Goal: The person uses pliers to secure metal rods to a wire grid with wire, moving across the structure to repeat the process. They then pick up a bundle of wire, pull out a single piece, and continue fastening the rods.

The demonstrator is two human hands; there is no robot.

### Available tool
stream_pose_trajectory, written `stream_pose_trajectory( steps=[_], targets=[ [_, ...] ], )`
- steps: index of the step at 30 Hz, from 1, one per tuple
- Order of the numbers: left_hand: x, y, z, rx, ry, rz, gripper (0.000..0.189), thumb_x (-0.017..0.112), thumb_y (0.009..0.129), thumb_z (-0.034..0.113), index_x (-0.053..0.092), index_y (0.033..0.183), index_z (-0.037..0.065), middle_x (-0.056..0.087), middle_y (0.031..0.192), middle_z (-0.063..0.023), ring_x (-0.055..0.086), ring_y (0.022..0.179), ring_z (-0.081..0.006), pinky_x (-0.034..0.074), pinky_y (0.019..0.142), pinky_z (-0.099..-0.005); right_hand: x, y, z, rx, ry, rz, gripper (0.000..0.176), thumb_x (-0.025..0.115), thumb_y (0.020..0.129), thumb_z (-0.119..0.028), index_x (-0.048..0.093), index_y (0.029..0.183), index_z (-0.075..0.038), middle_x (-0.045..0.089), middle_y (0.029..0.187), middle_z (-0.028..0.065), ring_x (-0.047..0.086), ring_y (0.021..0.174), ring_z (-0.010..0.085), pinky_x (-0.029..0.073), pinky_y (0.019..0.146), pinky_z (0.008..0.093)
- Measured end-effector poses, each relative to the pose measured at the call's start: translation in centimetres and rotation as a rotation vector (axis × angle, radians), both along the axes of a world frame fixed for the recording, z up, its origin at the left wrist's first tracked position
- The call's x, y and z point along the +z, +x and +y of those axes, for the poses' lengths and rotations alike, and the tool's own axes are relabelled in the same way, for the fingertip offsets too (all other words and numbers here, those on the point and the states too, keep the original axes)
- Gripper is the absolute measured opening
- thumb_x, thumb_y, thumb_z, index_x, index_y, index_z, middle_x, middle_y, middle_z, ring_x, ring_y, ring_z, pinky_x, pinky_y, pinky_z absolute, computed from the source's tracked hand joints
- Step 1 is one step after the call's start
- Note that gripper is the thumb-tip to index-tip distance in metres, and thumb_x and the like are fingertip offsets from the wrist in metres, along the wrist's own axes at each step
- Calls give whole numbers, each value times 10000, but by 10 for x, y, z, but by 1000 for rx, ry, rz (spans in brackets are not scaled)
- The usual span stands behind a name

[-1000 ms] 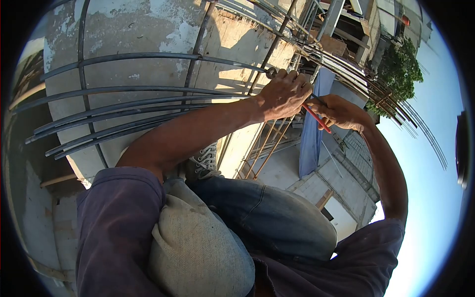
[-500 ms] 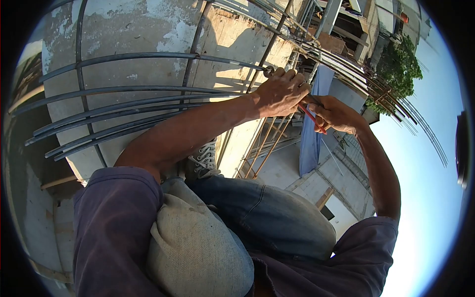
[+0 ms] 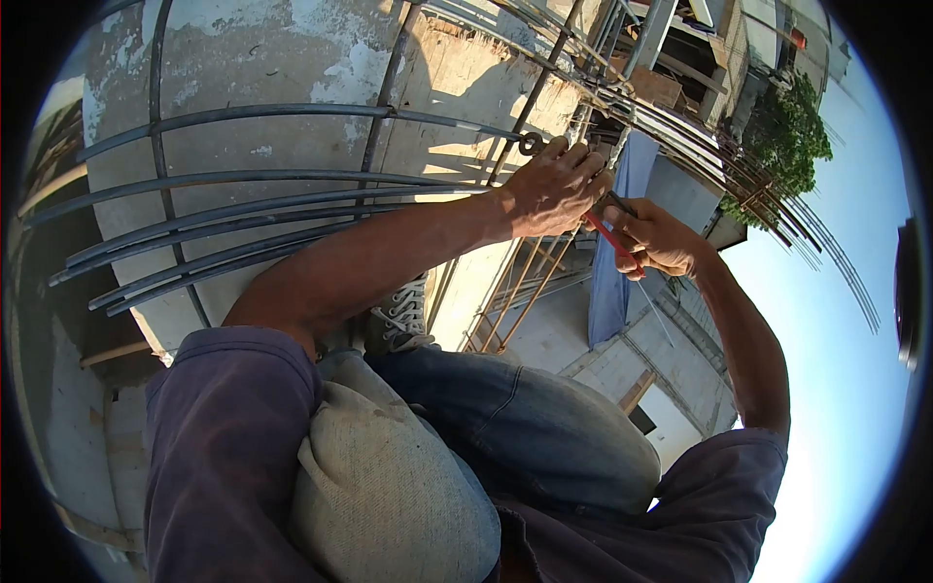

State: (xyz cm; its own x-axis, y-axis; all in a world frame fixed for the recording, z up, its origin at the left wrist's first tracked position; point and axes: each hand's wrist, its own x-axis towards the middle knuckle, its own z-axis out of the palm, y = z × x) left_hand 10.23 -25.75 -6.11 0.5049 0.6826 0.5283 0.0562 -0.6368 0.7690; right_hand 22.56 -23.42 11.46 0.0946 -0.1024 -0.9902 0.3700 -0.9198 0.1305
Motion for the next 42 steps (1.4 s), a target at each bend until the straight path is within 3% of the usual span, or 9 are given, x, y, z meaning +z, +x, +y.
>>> stream_pose_trajectory(
  steps=[6, 10, 11, 14, 24, 29, 34, 39, 42],
  targets=[
    [-16, 3, 9, -348, -88, -148, 373, 723, 695, 283, 569, 979, 97, 603, 803, -43, 626, 727, -236, 476, 702, -360, -2, -16, -39, -503, 3, 71, 425, 635, 889, -461, 533, 974, -57, 494, 616, -3, 514, 522, 103, 433, 461, 250],
    [-3, 24, 16, -402, -31, 184, 150, 673, 746, 240, 613, 709, 108, 585, 607, -33, 625, 570, -204, 478, 504, -359, 9, -19, -5, 171, 133, -250, 388, 665, 881, -365, 535, 1005, -21, 515, 712, 6, 579, 568, 104, 470, 475, 293],
    [1, 22, 20, -264, -9, 88, 194, 654, 773, 234, 609, 629, 112, 588, 581, -33, 641, 586, -187, 485, 474, -352, 14, -13, -5, 805, 282, -244, 243, 599, 905, -228, 532, 989, -9, 576, 723, 88, 615, 577, 224, 462, 528, 372],
    [11, 23, 31, -512, -273, 214, 151, 610, 771, 156, 684, 712, 38, 669, 721, -165, 691, 716, -312, 550, 609, -404, 0, -5, -34, 1146, 572, -421, 153, 572, 907, -139, 536, 941, 6, 593, 713, 192, 601, 613, 366, 433, 572, 438],
    [8, 27, 26, -610, -181, 327, 154, 606, 801, 189, 662, 758, 53, 669, 766, -121, 685, 763, -282, 543, 635, -403, -23, 19, -54, 1015, 816, -285, 190, 550, 943, -140, 548, 821, 6, 544, 597, 164, 530, 498, 328, 398, 484, 402],
    [-7, 7, -5, -207, -35, -115, 159, 654, 765, 234, 587, 841, 111, 603, 763, -58, 633, 744, -220, 501, 694, -363, 0, -26, -28, -486, -105, 21, 327, 462, 1009, -355, 508, 834, -82, 326, 599, -92, 278, 460, -6, 228, 381, 171],
    [-16, 8, -11, -261, -12, -195, 162, 613, 778, 271, 560, 733, 125, 610, 740, -44, 636, 726, -187, 499, 684, -349, -7, -24, -53, -767, -98, 125, 274, 485, 1000, -334, 506, 870, -94, 408, 618, -64, 357, 464, 18, 302, 405, 185],
    [2, 19, 0, -510, -202, 158, 147, 599, 809, 240, 679, 842, 121, 662, 736, -95, 662, 728, -273, 509, 698, -378, 2, -23, -46, 679, 421, -245, 254, 620, 909, -253, 522, 960, -24, 592, 723, 74, 623, 634, 221, 491, 551, 371],
    [13, 25, 13, -690, -263, 313, 146, 604, 805, 233, 699, 821, 124, 675, 739, -106, 673, 744, -292, 525, 678, -403, -8, -40, -67, 1048, 677, -582, 213, 604, 894, -153, 537, 1002, 18, 616, 786, 166, 642, 762, 354, 483, 673, 463]
  ],
)
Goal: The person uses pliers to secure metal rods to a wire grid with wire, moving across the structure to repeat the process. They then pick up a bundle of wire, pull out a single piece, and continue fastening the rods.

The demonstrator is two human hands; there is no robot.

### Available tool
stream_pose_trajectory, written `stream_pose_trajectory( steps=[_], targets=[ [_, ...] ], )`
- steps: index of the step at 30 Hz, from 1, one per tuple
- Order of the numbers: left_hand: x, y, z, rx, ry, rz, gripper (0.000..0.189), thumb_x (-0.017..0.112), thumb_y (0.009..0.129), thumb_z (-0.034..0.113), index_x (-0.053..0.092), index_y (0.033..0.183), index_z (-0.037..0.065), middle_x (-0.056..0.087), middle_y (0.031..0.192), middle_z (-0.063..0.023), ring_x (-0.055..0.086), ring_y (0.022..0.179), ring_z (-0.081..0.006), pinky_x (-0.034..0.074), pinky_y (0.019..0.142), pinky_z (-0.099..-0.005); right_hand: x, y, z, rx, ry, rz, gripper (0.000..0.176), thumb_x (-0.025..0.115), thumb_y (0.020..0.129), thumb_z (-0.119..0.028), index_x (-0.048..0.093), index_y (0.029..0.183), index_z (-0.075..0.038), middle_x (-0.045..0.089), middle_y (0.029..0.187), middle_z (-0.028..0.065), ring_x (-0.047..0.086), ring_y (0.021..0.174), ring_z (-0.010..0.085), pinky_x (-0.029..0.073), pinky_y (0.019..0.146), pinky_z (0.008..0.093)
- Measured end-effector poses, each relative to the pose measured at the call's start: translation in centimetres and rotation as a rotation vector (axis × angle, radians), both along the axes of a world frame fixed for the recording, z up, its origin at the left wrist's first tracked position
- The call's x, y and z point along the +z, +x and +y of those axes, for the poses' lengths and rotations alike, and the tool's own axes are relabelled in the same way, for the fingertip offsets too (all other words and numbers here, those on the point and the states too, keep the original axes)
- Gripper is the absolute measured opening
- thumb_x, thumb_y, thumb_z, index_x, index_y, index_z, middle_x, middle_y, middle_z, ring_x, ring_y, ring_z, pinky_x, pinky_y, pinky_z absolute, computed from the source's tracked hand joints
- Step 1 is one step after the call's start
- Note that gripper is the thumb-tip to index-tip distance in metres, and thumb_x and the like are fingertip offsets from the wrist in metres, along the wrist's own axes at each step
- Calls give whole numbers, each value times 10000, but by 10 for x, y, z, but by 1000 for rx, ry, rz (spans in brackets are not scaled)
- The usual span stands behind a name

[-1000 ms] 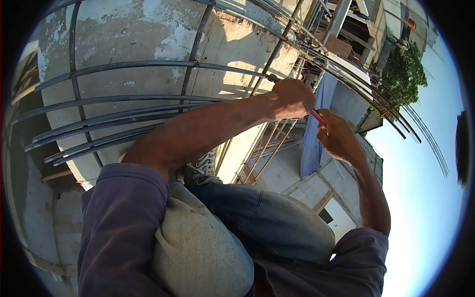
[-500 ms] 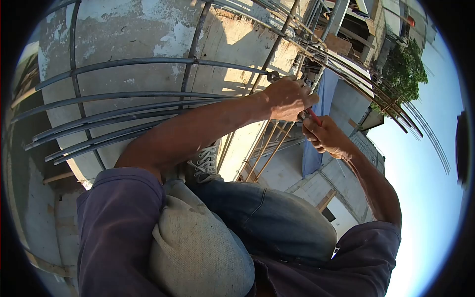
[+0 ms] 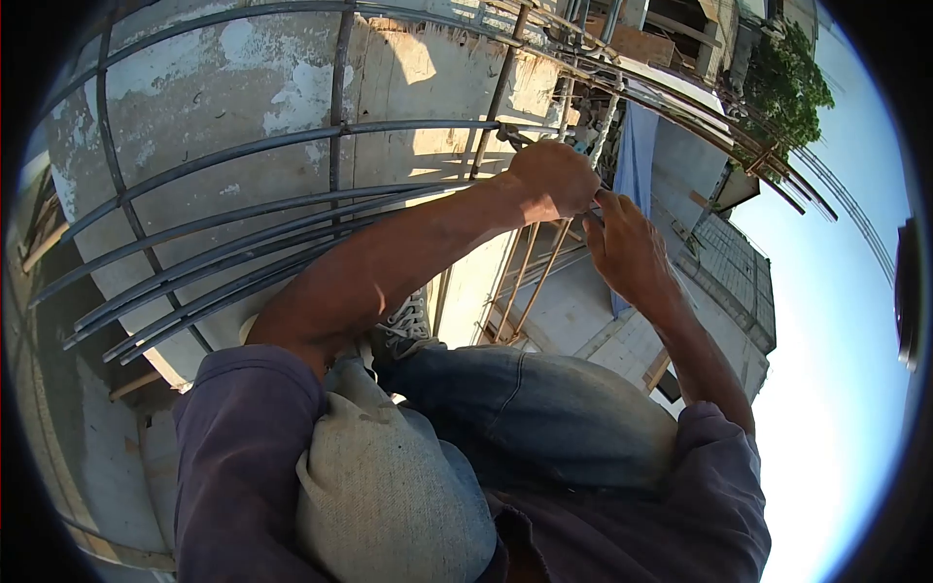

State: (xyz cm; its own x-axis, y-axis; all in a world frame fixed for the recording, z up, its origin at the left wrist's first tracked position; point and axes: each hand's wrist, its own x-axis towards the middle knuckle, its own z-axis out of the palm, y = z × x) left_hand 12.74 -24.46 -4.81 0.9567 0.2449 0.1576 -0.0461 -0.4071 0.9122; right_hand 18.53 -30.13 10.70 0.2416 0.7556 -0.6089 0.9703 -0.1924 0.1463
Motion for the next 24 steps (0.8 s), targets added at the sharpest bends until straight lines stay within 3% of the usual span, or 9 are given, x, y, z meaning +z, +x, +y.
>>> stream_pose_trajectory(
  steps=[4, 6, 8, 13, 16, 18, 19, 22, 24],
  targets=[
    [3, -8, 7, -78, 64, 44, 174, 651, 762, 252, 718, 832, 108, 686, 766, -133, 682, 766, -309, 534, 663, -407, -23, 28, -23, -122, -92, 134, 163, 567, 915, -102, 543, 976, 47, 595, 758, 225, 572, 643, 438, 456, 586, 461],
    [-7, -11, -5, -35, 89, -10, 174, 675, 729, 251, 692, 835, 113, 662, 738, -98, 664, 741, -286, 526, 680, -386, -20, 24, -14, -191, -55, 197, 193, 574, 943, -183, 547, 907, 5, 603, 675, 173, 582, 533, 340, 434, 486, 397],
    [-18, -19, -11, 503, 307, -471, 139, 671, 732, 224, 643, 834, 133, 590, 690, -42, 619, 701, -246, 507, 692, -352, -13, 22, 2, -1293, -481, 602, 258, 564, 965, -287, 551, 868, -47, 591, 600, 93, 591, 511, 170, 380, 410, 323],
    [-35, -22, -16, 335, 228, -554, 105, 634, 770, 233, 616, 812, 138, 556, 669, -16, 598, 662, -250, 497, 655, -348, -8, 14, -9, -1390, -503, 817, 269, 603, 939, -333, 558, 991, -73, 578, 681, 35, 586, 566, 90, 412, 415, 269],
    [-7, -19, 10, -13, 100, -128, 149, 648, 761, 232, 647, 873, 134, 622, 700, -64, 640, 701, -281, 506, 637, -386, 2, 23, 1, -1269, -503, 776, 392, 671, 874, -397, 553, 1041, -62, 608, 732, 54, 626, 619, 148, 484, 494, 301],
    [-1, -4, 21, -116, 89, -41, 171, 646, 743, 214, 677, 884, 123, 666, 747, -115, 663, 736, -305, 514, 620, -419, 14, 15, 9, -229, -110, 250, 484, 711, 819, -420, 568, 995, 7, 612, 625, 88, 630, 581, 235, 497, 568, 365],
    [0, 0, 29, -211, 57, -27, 158, 644, 730, 209, 685, 846, 111, 668, 743, -123, 661, 720, -310, 516, 614, -428, 11, 14, 1, -78, -103, 134, 371, 670, 853, -293, 588, 999, 38, 591, 572, 105, 629, 587, 304, 485, 618, 415],
    [-6, 15, 22, -331, 50, -29, 177, 655, 683, 240, 684, 731, 71, 679, 754, -121, 652, 677, -323, 520, 586, -439, -1, 3, 11, -250, -256, -71, 281, 609, 883, -253, 596, 1010, -2, 641, 705, 116, 643, 667, 276, 481, 634, 381],
    [-8, -3, 19, -70, 15, -142, 191, 661, 678, 259, 682, 717, 73, 672, 732, -122, 653, 673, -315, 519, 585, -440, -2, 3, 16, -426, -324, 73, 245, 603, 902, -252, 599, 933, -9, 614, 666, 98, 621, 622, 233, 458, 574, 360]
  ],
)
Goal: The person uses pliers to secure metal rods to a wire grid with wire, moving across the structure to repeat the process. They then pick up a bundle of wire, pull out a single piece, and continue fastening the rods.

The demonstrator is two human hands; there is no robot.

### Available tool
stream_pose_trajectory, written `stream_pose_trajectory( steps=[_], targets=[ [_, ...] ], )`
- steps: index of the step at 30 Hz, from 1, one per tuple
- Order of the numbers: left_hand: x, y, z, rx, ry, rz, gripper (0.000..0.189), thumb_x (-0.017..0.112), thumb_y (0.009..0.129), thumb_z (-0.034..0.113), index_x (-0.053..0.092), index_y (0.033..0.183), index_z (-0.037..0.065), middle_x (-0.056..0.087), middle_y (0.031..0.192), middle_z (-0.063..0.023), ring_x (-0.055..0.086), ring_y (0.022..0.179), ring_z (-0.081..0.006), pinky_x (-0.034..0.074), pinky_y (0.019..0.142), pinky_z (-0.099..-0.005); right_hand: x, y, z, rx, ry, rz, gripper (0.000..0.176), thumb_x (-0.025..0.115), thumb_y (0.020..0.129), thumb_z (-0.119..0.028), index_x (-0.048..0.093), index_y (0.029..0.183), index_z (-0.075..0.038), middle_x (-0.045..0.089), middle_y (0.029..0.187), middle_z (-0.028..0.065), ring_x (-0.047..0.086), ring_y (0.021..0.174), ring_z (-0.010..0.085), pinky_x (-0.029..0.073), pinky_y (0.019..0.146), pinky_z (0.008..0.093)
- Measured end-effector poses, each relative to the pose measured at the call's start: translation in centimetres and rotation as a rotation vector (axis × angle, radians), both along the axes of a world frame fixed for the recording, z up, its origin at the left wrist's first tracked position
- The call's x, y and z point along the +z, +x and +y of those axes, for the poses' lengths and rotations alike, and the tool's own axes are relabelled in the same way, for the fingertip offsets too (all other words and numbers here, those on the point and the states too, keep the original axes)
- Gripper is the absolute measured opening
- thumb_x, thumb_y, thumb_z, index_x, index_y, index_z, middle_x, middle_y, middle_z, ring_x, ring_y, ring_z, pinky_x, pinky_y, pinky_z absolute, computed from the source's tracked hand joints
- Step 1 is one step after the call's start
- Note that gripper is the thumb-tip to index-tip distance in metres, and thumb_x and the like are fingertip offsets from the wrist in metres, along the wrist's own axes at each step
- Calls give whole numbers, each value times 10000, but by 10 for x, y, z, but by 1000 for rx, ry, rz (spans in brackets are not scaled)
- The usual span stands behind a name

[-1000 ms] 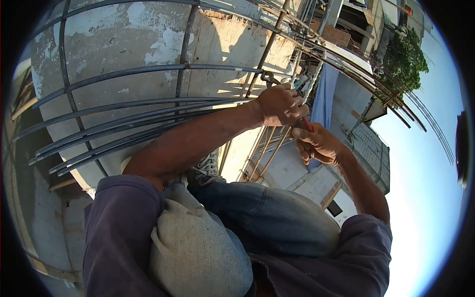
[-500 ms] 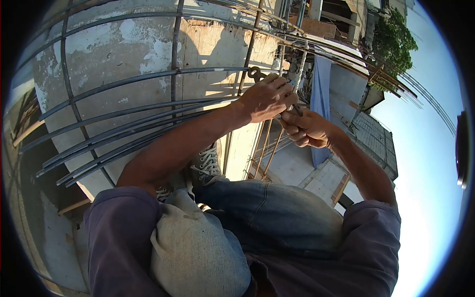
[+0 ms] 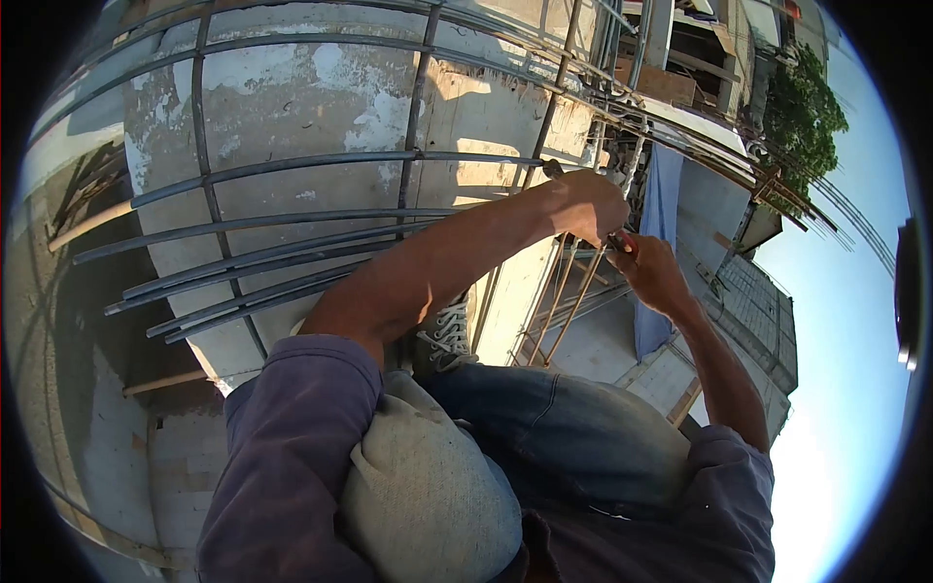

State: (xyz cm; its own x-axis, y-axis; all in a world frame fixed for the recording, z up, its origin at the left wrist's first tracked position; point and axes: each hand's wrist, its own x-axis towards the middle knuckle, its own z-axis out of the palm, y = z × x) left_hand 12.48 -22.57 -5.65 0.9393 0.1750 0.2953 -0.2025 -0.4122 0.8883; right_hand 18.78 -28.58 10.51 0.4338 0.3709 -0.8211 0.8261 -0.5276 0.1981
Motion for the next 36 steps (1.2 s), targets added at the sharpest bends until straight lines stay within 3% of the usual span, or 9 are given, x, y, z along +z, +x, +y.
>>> stream_pose_trajectory(
  steps=[2, 5, 10, 12, 14, 16, 21, 29, 36],
  targets=[
    [2, -19, -4, 144, 71, -66, 168, 654, 713, 231, 655, 827, 109, 626, 679, -118, 651, 690, -291, 514, 593, -417, 3, 10, -3, -221, -66, 109, 245, 597, 921, -252, 602, 856, -16, 586, 626, 80, 600, 577, 190, 435, 513, 338],
    [-12, -30, -33, 579, 219, -404, 59, 634, 779, 206, 631, 807, 154, 572, 667, -54, 622, 737, -227, 486, 630, -364, -2, 20, -20, -1319, -118, 657, 271, 610, 934, -298, 523, 782, -90, 523, 583, 10, 511, 467, 84, 359, 373, 226],
    [0, -15, -8, 1, 109, 58, 149, 681, 723, 246, 676, 794, 115, 632, 759, -105, 638, 719, -276, 521, 668, -368, 9, -1, -16, -1170, 37, 481, 239, 588, 932, -273, 534, 985, -47, 556, 664, 14, 576, 534, 113, 530, 494, 245],
    [-3, -6, -2, -113, 83, 40, 263, 720, 687, 296, 678, 843, 89, 644, 800, -108, 654, 771, -270, 526, 687, -379, 13, 3, -15, -556, 45, 355, 319, 559, 934, -257, 522, 1106, 10, 604, 779, 64, 623, 640, 129, 563, 591, 267],
    [0, -10, 0, -223, 30, 104, 434, 761, 657, 324, 654, 1020, 109, 648, 905, -121, 637, 941, -282, 510, 804, -415, 5, 12, -28, -484, -66, 348, 381, 519, 938, -198, 477, 1243, 26, 614, 923, 112, 663, 773, 190, 586, 718, 326],
    [7, -33, -5, -109, 353, 171, 645, 792, 652, 306, 558, 1226, 128, 611, 1092, -150, 547, 1132, -316, 441, 940, -480, -6, -2, -43, -1140, -5, 620, 429, 473, 941, -126, 425, 1354, -20, 607, 1022, 152, 672, 832, 261, 580, 801, 388],
    [6, -137, -22, 393, 221, 95, 554, 740, 745, 171, 524, 1247, 84, 531, 1233, -162, 476, 1212, -334, 370, 1017, -491, -49, -63, -91, -1505, 263, 1075, 605, 376, 927, -85, 167, 1495, -92, 525, 1244, 248, 603, 1067, 361, 494, 954, 492],
    [-8, -266, -18, 998, 169, 206, 214, 676, 819, 151, 650, 1007, 53, 595, 1065, -97, 523, 1115, -296, 381, 969, -451, -60, -75, -144, -980, 526, 602, 524, 345, 980, -194, 265, 1475, -40, 575, 1189, 190, 655, 939, 225, 540, 790, 340],
    [-10, -261, -20, 870, 452, 367, 247, 623, 876, 273, 658, 1004, 65, 645, 975, -79, 586, 975, -250, 373, 937, -426, -92, -59, -136, -603, 918, 448, 441, 367, 1007, -225, 417, 1380, 5, 575, 833, 47, 534, 582, 91, 440, 520, 244]
  ],
)
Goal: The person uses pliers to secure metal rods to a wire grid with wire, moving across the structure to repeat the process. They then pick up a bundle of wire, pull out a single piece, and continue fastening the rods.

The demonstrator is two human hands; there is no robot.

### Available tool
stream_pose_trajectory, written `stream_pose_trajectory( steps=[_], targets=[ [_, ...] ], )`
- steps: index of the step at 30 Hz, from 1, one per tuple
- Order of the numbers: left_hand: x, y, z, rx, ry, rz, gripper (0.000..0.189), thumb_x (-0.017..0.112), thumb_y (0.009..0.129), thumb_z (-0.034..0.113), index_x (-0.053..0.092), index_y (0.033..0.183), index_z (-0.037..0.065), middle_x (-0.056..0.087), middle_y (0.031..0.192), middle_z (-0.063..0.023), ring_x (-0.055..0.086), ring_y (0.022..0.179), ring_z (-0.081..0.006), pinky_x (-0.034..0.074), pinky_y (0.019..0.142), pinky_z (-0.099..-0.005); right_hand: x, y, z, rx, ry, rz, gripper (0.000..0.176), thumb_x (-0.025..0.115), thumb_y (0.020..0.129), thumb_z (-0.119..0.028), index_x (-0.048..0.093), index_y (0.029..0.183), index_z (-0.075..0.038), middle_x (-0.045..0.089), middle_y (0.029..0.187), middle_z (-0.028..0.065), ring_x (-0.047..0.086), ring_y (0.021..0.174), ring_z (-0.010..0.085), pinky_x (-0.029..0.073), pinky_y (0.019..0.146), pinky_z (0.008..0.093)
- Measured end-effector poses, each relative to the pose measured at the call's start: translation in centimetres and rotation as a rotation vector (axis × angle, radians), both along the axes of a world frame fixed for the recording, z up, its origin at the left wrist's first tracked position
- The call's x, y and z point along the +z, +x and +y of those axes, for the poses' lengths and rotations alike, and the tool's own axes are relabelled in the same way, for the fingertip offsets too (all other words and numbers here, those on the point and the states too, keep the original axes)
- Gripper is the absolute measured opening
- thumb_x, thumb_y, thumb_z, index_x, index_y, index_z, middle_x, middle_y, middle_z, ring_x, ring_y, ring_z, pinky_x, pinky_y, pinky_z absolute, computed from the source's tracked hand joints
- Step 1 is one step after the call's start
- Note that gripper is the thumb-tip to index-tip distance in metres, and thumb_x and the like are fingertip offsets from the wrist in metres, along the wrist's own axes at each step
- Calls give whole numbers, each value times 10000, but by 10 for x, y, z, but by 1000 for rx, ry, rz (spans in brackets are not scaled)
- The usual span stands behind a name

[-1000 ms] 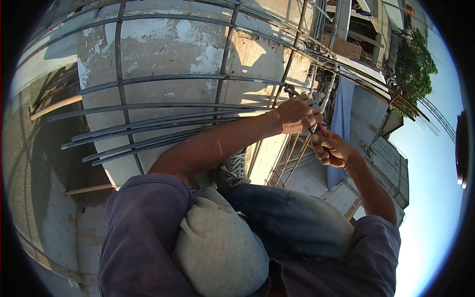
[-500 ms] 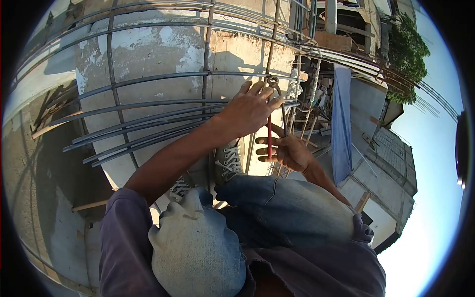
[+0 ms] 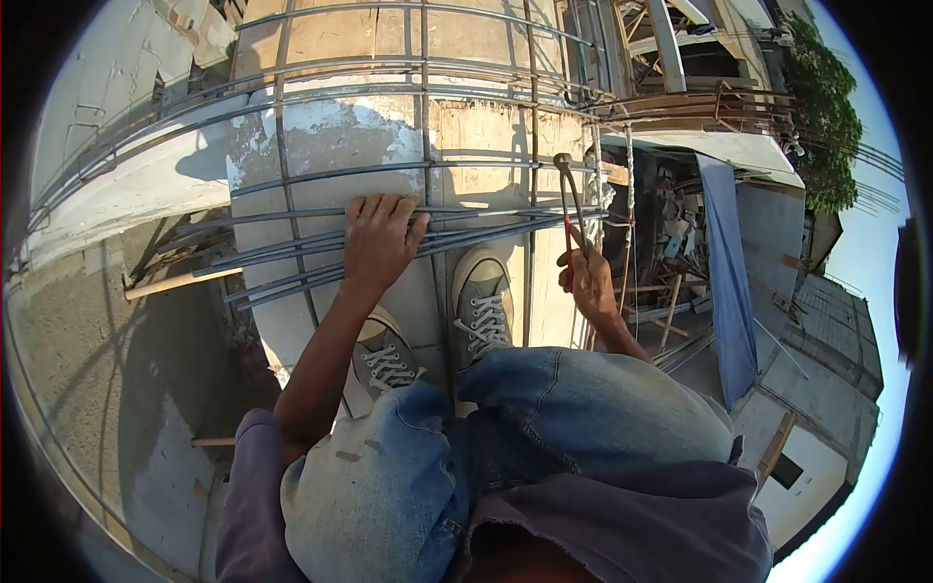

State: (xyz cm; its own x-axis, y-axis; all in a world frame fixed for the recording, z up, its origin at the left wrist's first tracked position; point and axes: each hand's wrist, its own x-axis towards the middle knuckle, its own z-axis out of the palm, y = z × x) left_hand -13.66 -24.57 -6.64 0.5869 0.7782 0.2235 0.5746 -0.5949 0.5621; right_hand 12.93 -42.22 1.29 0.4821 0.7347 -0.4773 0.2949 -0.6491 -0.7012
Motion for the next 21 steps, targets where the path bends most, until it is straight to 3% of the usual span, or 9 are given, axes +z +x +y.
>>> stream_pose_trajectory(
  steps=[2, 5, 6, 10, 11, 12, 13, 19, 21],
  targets=[
    [2, 1, 0, -3, -7, 4, 282, 593, 894, 313, 663, 1000, 61, 663, 948, -89, 597, 942, -247, 366, 930, -410, 1, 3, -1, 118, -63, -21, 424, 369, 1005, -215, 438, 1359, 9, 587, 795, 54, 545, 564, 90, 447, 514, 252],
    [1, 1, -2, -16, 8, -7, 275, 598, 893, 301, 664, 993, 54, 667, 947, -98, 598, 936, -255, 366, 930, -405, -3, -7, -5, -50, 37, 16, 415, 365, 1003, -215, 456, 1336, 15, 610, 763, 74, 581, 568, 106, 462, 521, 263],
    [1, 1, -7, -27, 7, -4, 275, 598, 893, 301, 664, 993, 54, 667, 947, -98, 598, 936, -255, 366, 930, -405, -1, -2, -2, 56, -33, -60, 407, 360, 1000, -213, 473, 1315, 19, 607, 755, 78, 579, 559, 117, 472, 529, 270],
    [-1, 2, -1, -11, 46, 14, 278, 594, 895, 304, 662, 988, 52, 660, 950, -96, 594, 935, -257, 365, 927, -410, -11, 4, -5, 106, 59, -198, 401, 373, 989, -204, 478, 1301, 27, 615, 822, 99, 589, 574, 140, 478, 530, 286],
    [-3, 0, -3, -20, 40, 4, 280, 592, 895, 306, 661, 987, 51, 656, 950, -95, 593, 934, -257, 368, 924, -411, -1, 3, 9, 10, -18, -142, 399, 392, 976, -181, 472, 1323, -2, 624, 872, 153, 619, 635, 219, 493, 573, 332],
    [-3, 0, -3, -21, 44, -6, 282, 591, 895, 309, 659, 985, 50, 653, 948, -94, 592, 932, -258, 371, 921, -412, -2, 4, 18, 224, 121, -464, 408, 415, 963, -156, 461, 1356, -55, 605, 891, 189, 608, 689, 306, 498, 630, 389],
    [-3, -1, -4, -20, 43, -12, 284, 589, 896, 311, 658, 984, 50, 649, 945, -93, 590, 930, -258, 375, 917, -413, -1, 5, 27, 276, 266, -538, 429, 451, 947, -140, 449, 1374, -93, 588, 878, 220, 593, 776, 365, 490, 688, 433],
    [-5, -4, -9, 1, 42, 33, 296, 574, 904, 319, 650, 1001, 51, 641, 942, -107, 586, 936, -266, 376, 912, -412, -26, 21, 86, 473, 278, -642, 485, 535, 943, -222, 412, 1398, -107, 539, 1043, 206, 545, 922, 370, 442, 842, 469],
    [-9, -9, -8, -7, 46, 13, 307, 562, 910, 325, 646, 1012, 47, 636, 942, -105, 581, 948, -268, 370, 917, -408, -22, 12, 94, 580, 197, -868, 620, 620, 893, -334, 382, 1423, -119, 465, 1256, 175, 460, 1124, 359, 355, 953, 514]
  ],
)
